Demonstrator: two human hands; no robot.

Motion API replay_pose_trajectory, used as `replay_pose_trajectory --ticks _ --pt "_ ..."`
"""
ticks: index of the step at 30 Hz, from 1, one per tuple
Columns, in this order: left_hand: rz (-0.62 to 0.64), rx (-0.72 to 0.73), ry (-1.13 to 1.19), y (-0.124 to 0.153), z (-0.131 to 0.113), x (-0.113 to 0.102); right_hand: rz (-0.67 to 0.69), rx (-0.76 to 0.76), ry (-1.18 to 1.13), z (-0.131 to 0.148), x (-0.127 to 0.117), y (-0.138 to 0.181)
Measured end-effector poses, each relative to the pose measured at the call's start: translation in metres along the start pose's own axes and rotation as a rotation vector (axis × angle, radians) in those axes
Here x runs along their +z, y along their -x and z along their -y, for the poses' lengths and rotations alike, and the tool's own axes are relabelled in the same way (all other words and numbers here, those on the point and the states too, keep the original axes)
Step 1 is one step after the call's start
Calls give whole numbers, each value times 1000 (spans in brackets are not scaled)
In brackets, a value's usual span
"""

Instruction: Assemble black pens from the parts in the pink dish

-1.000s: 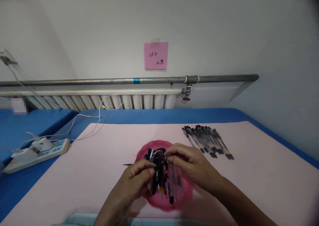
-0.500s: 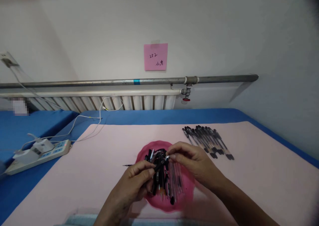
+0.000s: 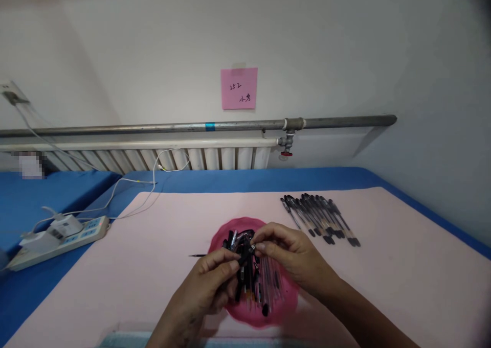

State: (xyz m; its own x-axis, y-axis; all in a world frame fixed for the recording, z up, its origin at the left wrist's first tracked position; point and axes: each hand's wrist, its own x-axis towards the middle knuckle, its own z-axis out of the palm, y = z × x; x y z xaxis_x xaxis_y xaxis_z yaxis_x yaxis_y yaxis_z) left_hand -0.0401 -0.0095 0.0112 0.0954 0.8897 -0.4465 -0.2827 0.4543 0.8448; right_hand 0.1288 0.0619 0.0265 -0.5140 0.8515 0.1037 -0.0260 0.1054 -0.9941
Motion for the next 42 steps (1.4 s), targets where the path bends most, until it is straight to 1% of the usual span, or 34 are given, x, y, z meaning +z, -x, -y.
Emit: replay_pose_trajectory --ticks 4,7,12,14,17,20,22,24,27,31,33,36,42 --pt "58 -60 78 2 4 -5 33 -77 110 5 -4 1" --pt "85 -109 127 3 5 -8 74 -105 174 10 -8 2" --pt "127 -153 165 4 4 -9 114 -89 137 14 -9 3" --pt "114 -146 170 4 5 -8 96 -49 52 12 -7 4" --pt "69 -123 180 3 7 -5 12 38 -189 5 0 3" --pt "62 -93 182 3 7 -2 -58 136 -416 -3 8 2" --pt "59 -74 177 3 6 1 -77 175 -498 -6 12 1" --pt "45 -58 169 3 4 3 -89 183 -532 -7 14 1" --pt "28 -50 162 4 4 5 -107 150 -495 -5 15 3" --pt "20 -39 148 3 3 5 -133 42 -310 -1 15 6" --pt "17 -24 138 3 3 6 -135 14 -249 0 15 7" --pt "14 -8 137 2 3 7 -135 14 -234 1 15 7" --pt "-1 17 172 1 5 9 -126 66 -276 -1 17 6"
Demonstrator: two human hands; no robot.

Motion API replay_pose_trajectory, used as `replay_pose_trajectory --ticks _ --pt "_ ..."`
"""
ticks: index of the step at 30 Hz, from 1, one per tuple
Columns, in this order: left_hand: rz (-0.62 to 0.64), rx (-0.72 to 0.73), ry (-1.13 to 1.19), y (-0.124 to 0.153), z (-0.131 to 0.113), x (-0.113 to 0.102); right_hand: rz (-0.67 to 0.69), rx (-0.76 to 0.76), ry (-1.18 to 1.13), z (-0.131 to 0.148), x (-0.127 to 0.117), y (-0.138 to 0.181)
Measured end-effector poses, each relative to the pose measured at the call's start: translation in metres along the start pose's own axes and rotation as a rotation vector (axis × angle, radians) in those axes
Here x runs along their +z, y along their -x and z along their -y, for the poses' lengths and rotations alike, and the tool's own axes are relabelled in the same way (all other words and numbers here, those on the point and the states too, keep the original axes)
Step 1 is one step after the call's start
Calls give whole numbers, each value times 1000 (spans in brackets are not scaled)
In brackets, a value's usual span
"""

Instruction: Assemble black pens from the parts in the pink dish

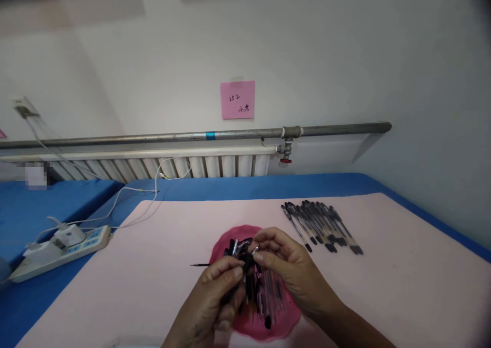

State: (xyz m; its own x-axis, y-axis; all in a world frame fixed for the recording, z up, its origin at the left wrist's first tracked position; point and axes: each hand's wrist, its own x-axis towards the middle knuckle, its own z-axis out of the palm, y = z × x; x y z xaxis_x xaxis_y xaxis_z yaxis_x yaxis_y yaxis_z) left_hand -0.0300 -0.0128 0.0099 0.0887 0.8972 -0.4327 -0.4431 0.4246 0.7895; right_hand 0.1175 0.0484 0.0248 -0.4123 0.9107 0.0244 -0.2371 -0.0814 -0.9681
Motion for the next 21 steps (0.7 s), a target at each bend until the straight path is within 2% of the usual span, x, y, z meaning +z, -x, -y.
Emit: replay_pose_trajectory --ticks 7,12,16,19,21 --pt "-43 19 14 -4 5 4 -32 14 -8 -1 1 -1" --pt "-57 182 -46 -11 14 6 -102 54 -111 -6 0 -4" --pt "-41 167 -28 -12 15 8 15 171 -221 -14 2 -5" --pt "-17 96 -15 -9 14 11 107 163 -266 -19 6 -2" --pt "-3 60 -6 -8 14 13 123 163 -324 -20 9 0"
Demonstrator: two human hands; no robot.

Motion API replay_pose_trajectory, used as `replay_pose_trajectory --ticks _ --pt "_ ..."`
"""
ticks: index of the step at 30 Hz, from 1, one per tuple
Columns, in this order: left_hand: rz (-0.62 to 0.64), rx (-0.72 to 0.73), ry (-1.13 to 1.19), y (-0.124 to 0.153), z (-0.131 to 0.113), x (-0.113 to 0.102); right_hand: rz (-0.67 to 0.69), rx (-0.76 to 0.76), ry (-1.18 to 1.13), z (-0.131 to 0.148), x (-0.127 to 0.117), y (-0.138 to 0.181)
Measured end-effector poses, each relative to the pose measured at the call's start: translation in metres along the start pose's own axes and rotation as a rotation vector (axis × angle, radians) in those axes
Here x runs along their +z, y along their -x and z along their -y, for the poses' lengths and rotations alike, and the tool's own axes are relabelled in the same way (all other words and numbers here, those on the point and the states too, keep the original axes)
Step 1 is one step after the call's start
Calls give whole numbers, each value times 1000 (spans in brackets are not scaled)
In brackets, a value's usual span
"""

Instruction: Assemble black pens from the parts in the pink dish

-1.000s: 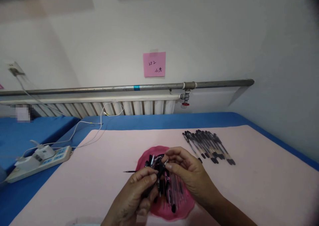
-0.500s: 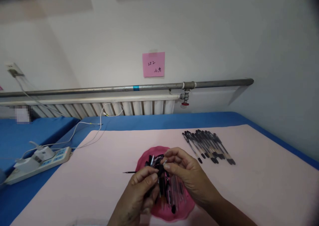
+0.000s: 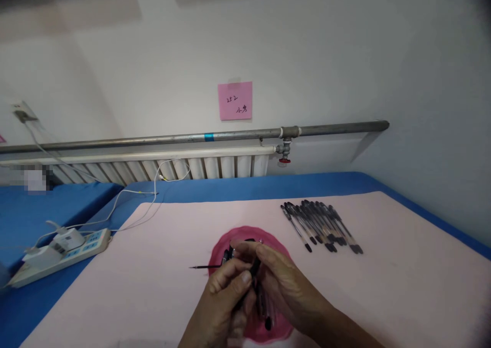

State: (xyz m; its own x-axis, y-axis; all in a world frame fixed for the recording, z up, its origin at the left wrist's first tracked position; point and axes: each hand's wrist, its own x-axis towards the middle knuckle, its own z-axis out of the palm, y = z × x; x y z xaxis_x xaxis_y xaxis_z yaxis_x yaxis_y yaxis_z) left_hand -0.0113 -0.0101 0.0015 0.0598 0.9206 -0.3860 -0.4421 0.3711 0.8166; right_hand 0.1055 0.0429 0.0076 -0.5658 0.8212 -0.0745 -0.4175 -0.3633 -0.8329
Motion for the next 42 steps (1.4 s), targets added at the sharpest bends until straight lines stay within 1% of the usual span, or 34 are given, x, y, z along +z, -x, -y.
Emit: replay_pose_trajectory --ticks 3,7,10,14,16,18,20,23,25,26,28,31,34,35,36,37,39,42 --pt "-17 -22 15 0 0 4 -8 7 -72 0 5 2" --pt "-114 16 79 -1 -3 3 3 -9 -126 1 10 2" --pt "-152 69 106 -2 -9 -4 -26 5 -99 1 10 3" --pt "-196 116 150 -2 -15 -12 -87 -27 4 4 6 4" --pt "-159 92 159 -1 -16 -13 -115 -42 27 7 5 3" --pt "-81 19 150 0 -14 -11 -128 -32 21 9 3 1" --pt "-27 -51 148 2 -11 -8 -114 -20 22 10 1 0" --pt "-15 -92 126 2 -7 -5 -99 -27 34 9 -2 -2" --pt "-39 -68 69 -1 -3 -5 -126 -22 27 7 -3 -4" --pt "-58 -26 35 -2 -1 -5 -147 -17 17 6 -4 -4" --pt "-108 108 -53 -6 5 -4 -195 -13 -2 5 -4 -6" --pt "-247 380 -305 -7 13 0 -254 -39 21 2 -5 -7" --pt "-387 670 -567 -3 17 4 -269 -62 73 2 -4 -5" --pt "-409 738 -608 -1 17 5 -268 -65 88 3 -3 -4" --pt "-416 767 -630 0 17 6 -266 -68 106 4 -3 -4" --pt "-413 752 -636 0 16 6 -261 -70 131 6 -2 -3" --pt "-385 632 -595 1 12 4 -248 -76 207 11 -1 -3" --pt "-352 446 -366 0 1 -2 -264 -118 329 19 -4 -5"
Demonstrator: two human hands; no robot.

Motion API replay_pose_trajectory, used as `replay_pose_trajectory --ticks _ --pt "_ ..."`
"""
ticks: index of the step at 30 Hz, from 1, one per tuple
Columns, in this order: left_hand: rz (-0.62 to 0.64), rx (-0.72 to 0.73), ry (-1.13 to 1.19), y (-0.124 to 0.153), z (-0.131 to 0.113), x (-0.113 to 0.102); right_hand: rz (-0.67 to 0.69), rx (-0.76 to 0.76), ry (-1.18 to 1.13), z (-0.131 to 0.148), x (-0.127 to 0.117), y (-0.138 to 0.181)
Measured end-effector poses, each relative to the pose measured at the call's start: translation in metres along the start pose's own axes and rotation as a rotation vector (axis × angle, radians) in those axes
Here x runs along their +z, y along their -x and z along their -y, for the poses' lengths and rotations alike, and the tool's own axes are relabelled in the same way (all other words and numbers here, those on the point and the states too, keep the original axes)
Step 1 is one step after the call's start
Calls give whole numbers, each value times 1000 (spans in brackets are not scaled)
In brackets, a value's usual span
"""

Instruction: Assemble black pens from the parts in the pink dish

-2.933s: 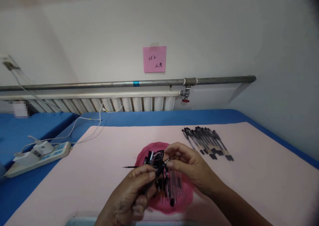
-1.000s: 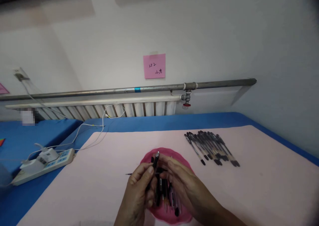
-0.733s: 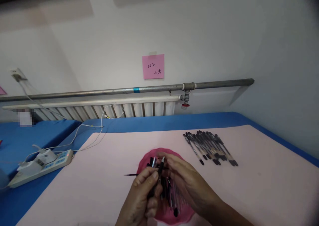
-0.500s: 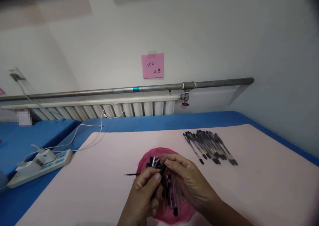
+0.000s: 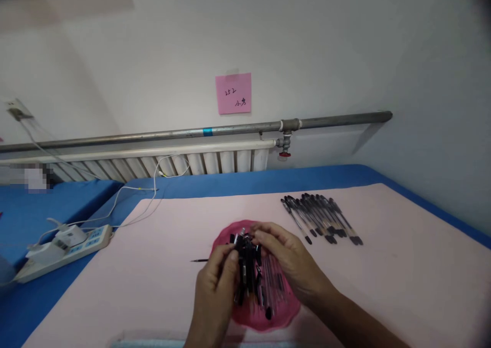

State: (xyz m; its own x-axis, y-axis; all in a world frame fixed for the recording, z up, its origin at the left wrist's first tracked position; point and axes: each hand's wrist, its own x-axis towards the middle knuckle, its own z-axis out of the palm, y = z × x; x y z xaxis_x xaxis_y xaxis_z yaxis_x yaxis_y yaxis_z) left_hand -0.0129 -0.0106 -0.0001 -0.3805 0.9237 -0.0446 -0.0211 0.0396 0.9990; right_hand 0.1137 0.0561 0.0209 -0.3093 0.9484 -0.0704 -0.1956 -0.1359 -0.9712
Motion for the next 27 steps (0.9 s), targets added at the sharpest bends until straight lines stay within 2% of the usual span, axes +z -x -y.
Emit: replay_pose_trajectory --ticks 4,8,13,17,20,23,27 --pt "-97 -192 315 -11 -9 -13 -64 -54 135 3 -12 -9" --pt "-97 -240 497 -19 -11 -26 -79 -81 233 -2 -18 -14" --pt "-92 -285 662 -25 -8 -34 6 -179 519 -8 -21 -15" --pt "-85 -288 655 -24 -8 -33 49 -406 862 -15 -29 -19" --pt "-65 -303 606 -23 -10 -29 190 -568 1191 -21 -33 -22" --pt "-43 -325 559 -21 -10 -26 306 -569 1457 -24 -31 -22" --pt "-26 -331 506 -20 -9 -23 354 -519 1627 -23 -24 -20"
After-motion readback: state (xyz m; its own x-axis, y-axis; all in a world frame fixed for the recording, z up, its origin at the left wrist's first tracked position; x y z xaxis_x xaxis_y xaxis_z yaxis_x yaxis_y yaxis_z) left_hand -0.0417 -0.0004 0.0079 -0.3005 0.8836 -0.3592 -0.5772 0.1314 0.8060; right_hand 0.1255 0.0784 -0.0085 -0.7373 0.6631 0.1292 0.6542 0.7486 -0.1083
